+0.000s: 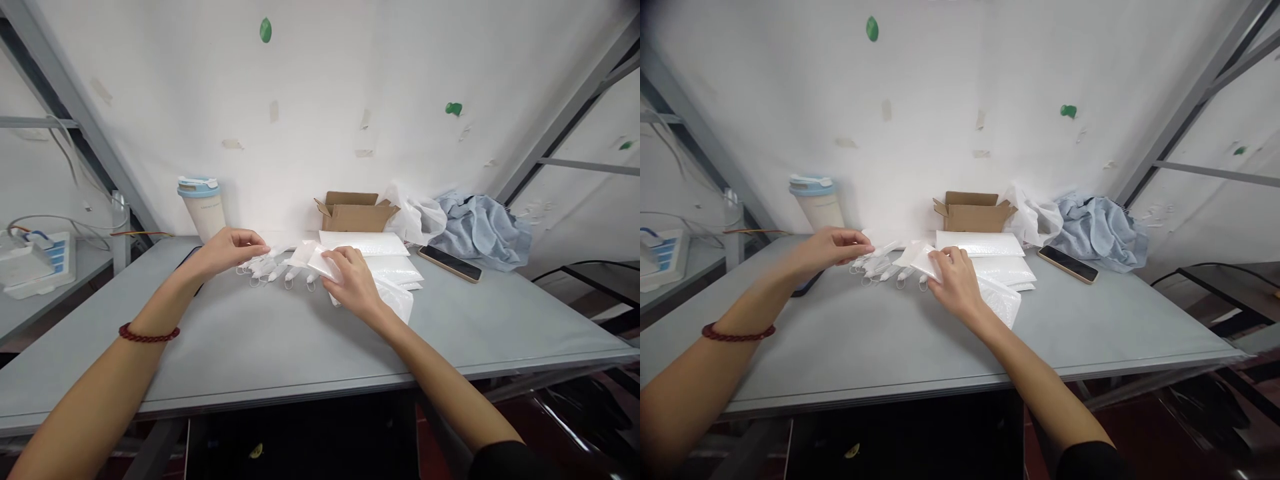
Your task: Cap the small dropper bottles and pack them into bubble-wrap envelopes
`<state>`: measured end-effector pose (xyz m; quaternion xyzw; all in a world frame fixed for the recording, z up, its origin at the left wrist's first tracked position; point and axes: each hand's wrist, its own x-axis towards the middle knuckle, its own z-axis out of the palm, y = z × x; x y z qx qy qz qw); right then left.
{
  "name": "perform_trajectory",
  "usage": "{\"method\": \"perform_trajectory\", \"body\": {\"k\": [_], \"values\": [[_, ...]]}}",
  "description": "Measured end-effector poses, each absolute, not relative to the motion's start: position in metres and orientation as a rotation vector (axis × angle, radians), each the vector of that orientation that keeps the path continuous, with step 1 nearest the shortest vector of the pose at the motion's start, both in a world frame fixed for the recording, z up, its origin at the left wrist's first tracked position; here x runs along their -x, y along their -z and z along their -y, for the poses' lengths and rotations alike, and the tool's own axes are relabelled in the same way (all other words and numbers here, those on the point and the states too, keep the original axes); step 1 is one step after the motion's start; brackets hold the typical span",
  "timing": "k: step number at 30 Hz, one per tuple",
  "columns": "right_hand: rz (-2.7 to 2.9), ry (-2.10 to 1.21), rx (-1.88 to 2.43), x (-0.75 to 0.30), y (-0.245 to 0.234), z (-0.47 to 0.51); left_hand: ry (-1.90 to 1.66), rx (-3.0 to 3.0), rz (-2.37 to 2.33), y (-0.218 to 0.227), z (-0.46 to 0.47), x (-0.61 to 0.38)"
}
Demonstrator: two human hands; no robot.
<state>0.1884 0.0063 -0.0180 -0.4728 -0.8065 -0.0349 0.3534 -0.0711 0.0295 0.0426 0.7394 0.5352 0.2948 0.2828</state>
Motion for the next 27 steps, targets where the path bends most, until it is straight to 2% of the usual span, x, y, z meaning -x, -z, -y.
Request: {"method": "perform_trajectory", "body": {"k": [8, 14, 19, 24, 27], "values": [[2.263, 0.115, 1.086, -0.181, 0.020, 0.000, -0.623, -2.157, -1.293, -0.033, -0.030, 0.060], [2.250, 0.142, 1.126, -0.177, 0.024, 0.002, -0.936, -2.324, -1.339, -0.009, -0.034, 0.039], [2.215, 0.131, 1.140, -0.176, 0.025, 0.002, -0.992, -2.463, -1.259, 0.004, -0.029, 0.025], [2.155, 0.142, 1.107, -0.177, 0.025, 0.000, -0.870, -2.336, -1.089, -0.008, -0.019, 0.023], [2.099, 0.155, 1.108, -0.180, 0.024, -0.002, -0.951, -2.107, -1.327, -0.021, -0.022, 0.035]]}}
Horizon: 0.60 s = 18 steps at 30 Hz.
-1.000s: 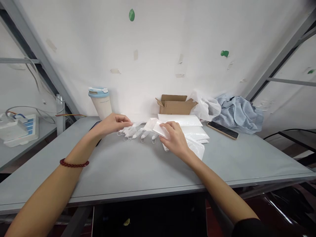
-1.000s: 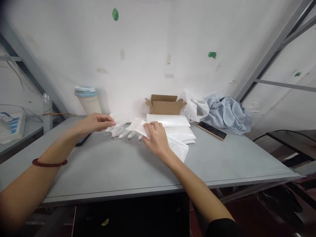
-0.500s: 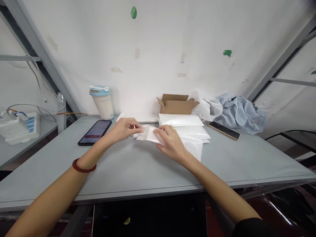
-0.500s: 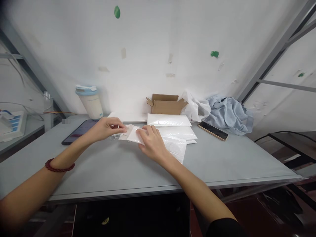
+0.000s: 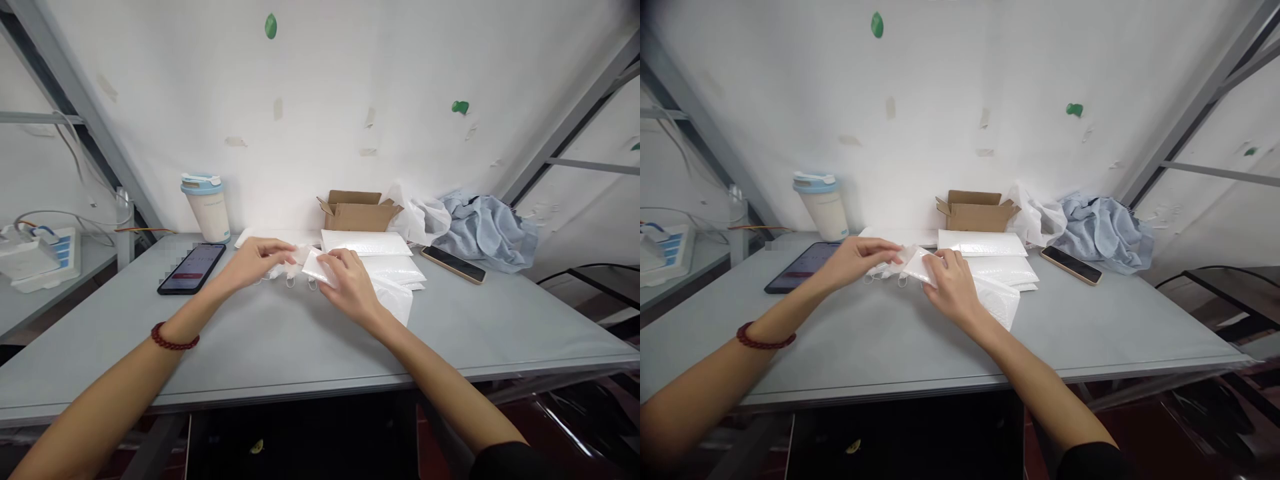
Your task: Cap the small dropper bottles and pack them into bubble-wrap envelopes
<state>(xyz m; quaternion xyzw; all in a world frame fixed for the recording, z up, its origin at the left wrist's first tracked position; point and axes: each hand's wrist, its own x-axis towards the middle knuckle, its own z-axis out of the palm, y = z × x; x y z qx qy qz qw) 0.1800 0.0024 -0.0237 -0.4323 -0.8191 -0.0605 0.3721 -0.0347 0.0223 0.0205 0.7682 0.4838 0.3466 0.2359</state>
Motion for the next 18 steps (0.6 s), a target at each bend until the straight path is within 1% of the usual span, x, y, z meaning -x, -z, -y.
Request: {"method": "perform_trajectory", "body": {"k": [2, 3, 6, 8, 10, 14, 18], "values": [[2.064, 0.159, 1.122, -0.183, 0.022, -0.004, -0.994, -2.018, -1.568, -0.023, -0.032, 0.049], [2.046, 0.160, 1.132, -0.185, 0.021, -0.005, -0.952, -2.052, -1.676, -0.022, -0.039, 0.058], [1.997, 0.164, 1.154, -0.189, 0.019, -0.007, -0.595, -2.209, -1.940, -0.011, -0.061, 0.083], [1.976, 0.164, 1.162, -0.190, 0.019, -0.008, -0.390, -2.191, -1.939, -0.002, -0.071, 0.093], [1.972, 0.162, 1.168, -0.190, 0.019, -0.008, -0.373, -2.177, -1.907, 0.006, -0.076, 0.095], [1.994, 0.147, 1.178, -0.188, 0.020, -0.008, -0.452, -2.183, -1.864, 0.015, -0.077, 0.087], [2.015, 0.126, 1.196, -0.187, 0.019, -0.007, -0.600, -2.225, -1.810, 0.013, -0.074, 0.081]]}}
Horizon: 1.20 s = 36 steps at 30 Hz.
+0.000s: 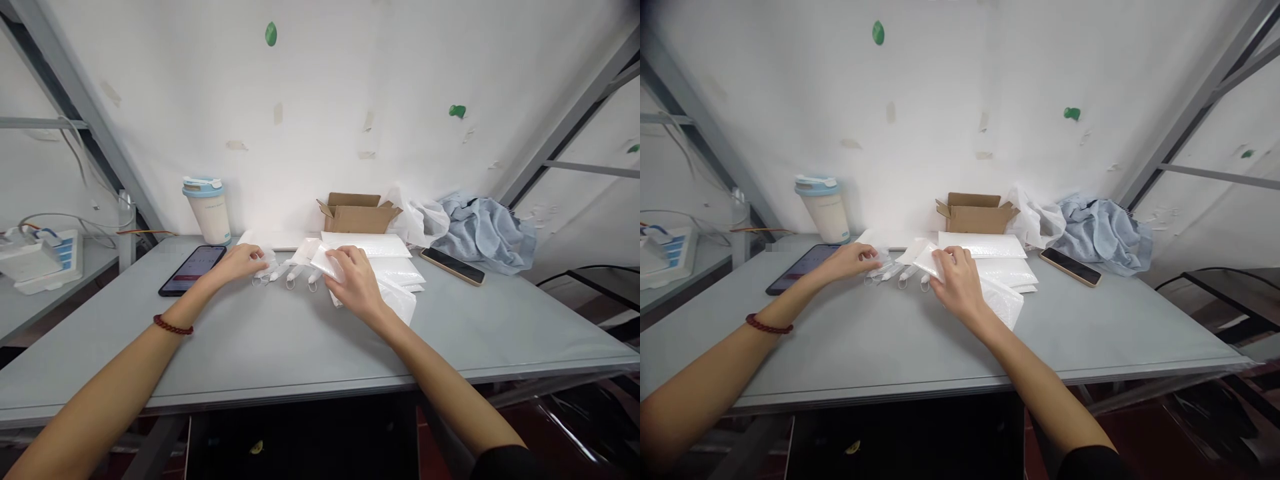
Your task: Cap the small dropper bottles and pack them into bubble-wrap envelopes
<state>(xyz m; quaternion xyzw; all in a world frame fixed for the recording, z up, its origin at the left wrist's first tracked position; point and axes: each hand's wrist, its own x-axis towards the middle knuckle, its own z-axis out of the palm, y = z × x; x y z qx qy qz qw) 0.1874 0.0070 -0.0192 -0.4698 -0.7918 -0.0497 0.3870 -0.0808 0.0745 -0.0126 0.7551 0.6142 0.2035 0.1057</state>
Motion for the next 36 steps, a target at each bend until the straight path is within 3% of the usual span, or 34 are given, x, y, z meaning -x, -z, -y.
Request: {"method": "perform_trajectory", "body": {"k": [6, 9, 22, 36], "values": [[2.033, 0.118, 1.217, -0.187, 0.017, -0.005, -1.242, -1.849, -1.417, -0.016, -0.053, 0.064], [2.034, 0.124, 1.214, -0.186, 0.018, -0.004, -1.393, -1.648, -1.227, -0.023, -0.037, 0.047], [2.038, 0.183, 1.146, -0.183, 0.023, -0.004, -1.501, -1.488, -1.052, 0.004, -0.022, 0.011], [2.036, 0.164, 1.162, -0.182, 0.022, -0.003, -1.432, -1.797, -1.477, 0.002, -0.019, 0.012]]}}
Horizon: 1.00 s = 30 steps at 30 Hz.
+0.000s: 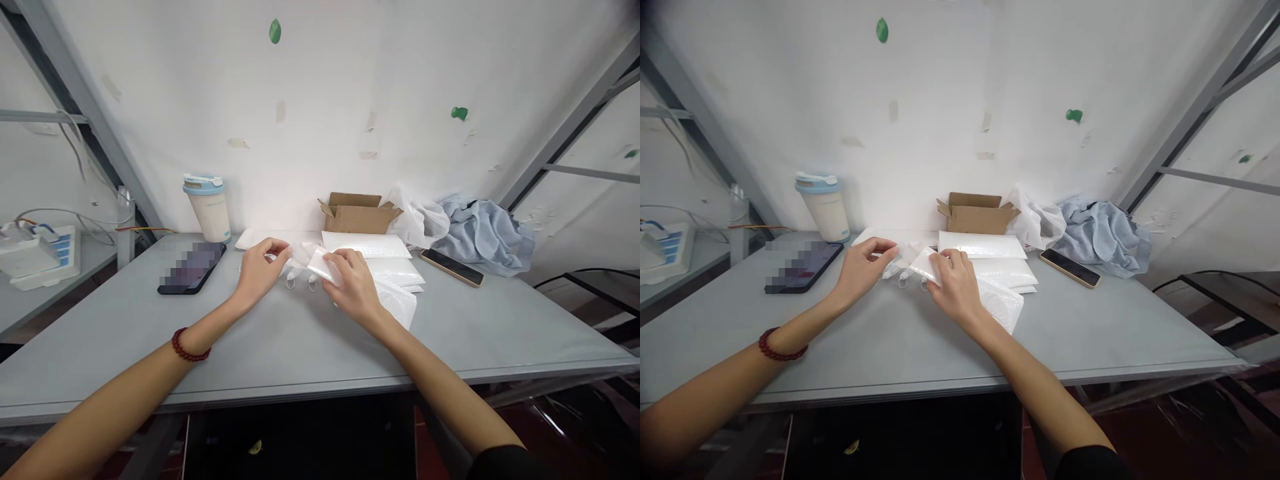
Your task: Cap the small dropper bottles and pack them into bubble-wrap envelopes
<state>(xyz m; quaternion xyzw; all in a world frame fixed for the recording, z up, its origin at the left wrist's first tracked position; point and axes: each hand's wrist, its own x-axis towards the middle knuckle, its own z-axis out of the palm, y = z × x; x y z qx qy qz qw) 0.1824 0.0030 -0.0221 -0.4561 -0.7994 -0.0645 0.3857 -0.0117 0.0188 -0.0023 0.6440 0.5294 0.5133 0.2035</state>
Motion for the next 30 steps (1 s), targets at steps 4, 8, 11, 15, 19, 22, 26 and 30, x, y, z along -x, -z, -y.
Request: {"method": "perform_trajectory", "body": {"k": [4, 8, 11, 15, 19, 22, 26, 30], "values": [[2.072, 0.176, 1.138, -0.182, 0.022, -0.003, -1.415, -1.837, -1.521, -0.001, -0.020, 0.014], [2.116, 0.195, 1.087, -0.181, 0.022, -0.002, -1.310, -1.617, -1.537, -0.003, -0.023, 0.017], [2.104, 0.202, 1.088, -0.180, 0.022, -0.001, -1.252, -1.564, -1.480, -0.003, -0.022, 0.017], [2.102, 0.211, 1.093, -0.181, 0.023, -0.002, -1.217, -1.791, -1.423, 0.000, -0.021, 0.014], [2.109, 0.211, 1.083, -0.181, 0.023, -0.002, -1.173, -1.893, -1.458, 0.000, -0.022, 0.014], [2.095, 0.198, 1.084, -0.180, 0.020, 0.000, -1.171, -1.889, -1.450, -0.005, -0.021, 0.016], [2.084, 0.212, 1.081, -0.180, 0.018, 0.002, -1.113, -1.994, -1.423, -0.012, -0.015, 0.018], [2.093, 0.227, 1.067, -0.179, 0.020, 0.001, -1.025, -2.078, -1.483, -0.010, -0.014, 0.016]]}}
